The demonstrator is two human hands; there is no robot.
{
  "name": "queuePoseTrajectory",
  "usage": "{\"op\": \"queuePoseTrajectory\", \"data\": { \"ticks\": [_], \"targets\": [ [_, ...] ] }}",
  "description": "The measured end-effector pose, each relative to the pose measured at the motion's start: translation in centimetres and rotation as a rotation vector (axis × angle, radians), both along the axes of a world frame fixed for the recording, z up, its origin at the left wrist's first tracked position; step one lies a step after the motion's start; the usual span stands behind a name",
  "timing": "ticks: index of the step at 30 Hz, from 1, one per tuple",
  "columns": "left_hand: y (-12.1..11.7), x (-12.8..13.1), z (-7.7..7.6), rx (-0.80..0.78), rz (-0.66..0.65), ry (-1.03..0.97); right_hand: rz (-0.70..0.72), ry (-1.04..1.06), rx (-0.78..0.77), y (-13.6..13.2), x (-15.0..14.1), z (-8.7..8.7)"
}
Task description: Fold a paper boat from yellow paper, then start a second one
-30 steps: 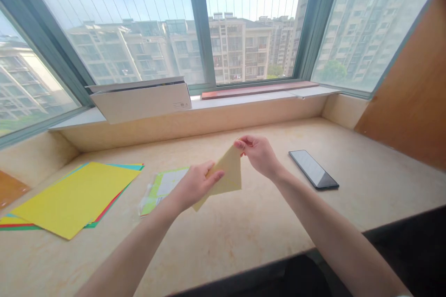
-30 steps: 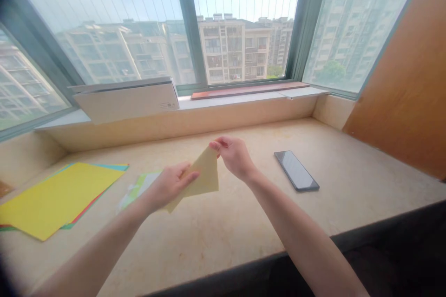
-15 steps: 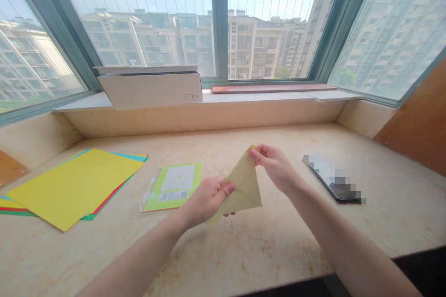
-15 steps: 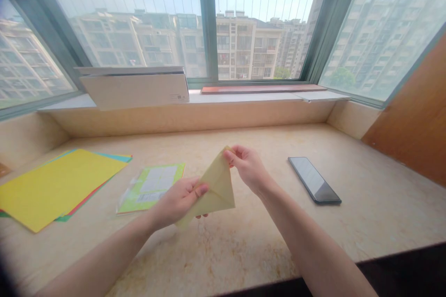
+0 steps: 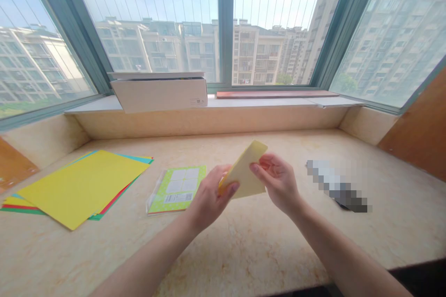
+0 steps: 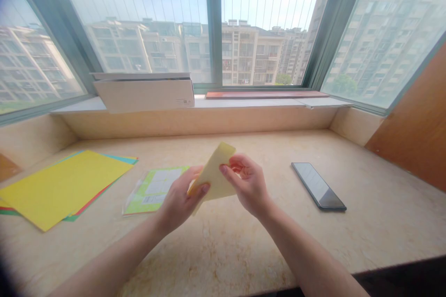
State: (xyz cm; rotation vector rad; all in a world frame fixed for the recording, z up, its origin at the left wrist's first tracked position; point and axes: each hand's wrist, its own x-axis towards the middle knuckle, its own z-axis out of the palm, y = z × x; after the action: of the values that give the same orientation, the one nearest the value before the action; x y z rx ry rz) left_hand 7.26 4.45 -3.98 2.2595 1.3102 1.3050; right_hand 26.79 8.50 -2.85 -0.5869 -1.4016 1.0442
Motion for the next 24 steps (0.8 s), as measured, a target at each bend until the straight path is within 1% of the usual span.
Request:
{"op": "queuePoseTrajectory", "data": {
  "ticks": [2,4,6,8,9,11,13,15,17,20,22,24],
  "targets": [
    [-0.2,0.5,-0.1,0.015,0.036,-0.06,-0.119,0.067,-0.067,-0.3,-0.6,-0.1],
    [-0.5,0.9,-0.3,0.012,0.028,-0.054,-0.15,0.112,-0.146,-0.7,-1.1,-0.1],
    [-0.9,1.3,-0.4,-0.026,-0.012,-0.042,-0.117,0.116,-0.184,-0.9,-1.3,-0.2],
    [-1.1,1.5,-0.2,-0.111,-0.062,-0.104,-0.059,0.1,-0.171,-0.9,-1.1,-0.2],
    [-1.3,1.6,0.1,-0.167,-0.107,-0.162,-0.024,0.099,-0.163,-0.7,-1.0,-0.2],
    [-1.5,1.6,0.6,-0.283,-0.238,-0.278,0.043,0.116,-0.167,-0.2,-0.5,-0.2],
    [-1.8,1.5,1.2,-0.389,-0.371,-0.361,0.096,0.147,-0.211,0.3,-0.1,-0.1],
    [-2.1,1.5,1.6,-0.471,-0.438,-0.416,0.145,0.159,-0.27,0.7,0.3,0.0],
    [-2.2,1.5,1.8,-0.536,-0.429,-0.447,0.214,0.139,-0.332,0.9,0.7,0.1],
    [-2.0,1.6,1.8,-0.573,-0.317,-0.433,0.32,0.091,-0.399,0.9,1.0,0.2],
    [-1.7,1.5,1.7,-0.599,-0.253,-0.408,0.379,0.059,-0.418,0.9,1.2,0.2],
    [-1.4,1.3,1.6,-0.64,-0.232,-0.39,0.427,0.023,-0.422,0.9,1.3,0.2]
  ]
}}
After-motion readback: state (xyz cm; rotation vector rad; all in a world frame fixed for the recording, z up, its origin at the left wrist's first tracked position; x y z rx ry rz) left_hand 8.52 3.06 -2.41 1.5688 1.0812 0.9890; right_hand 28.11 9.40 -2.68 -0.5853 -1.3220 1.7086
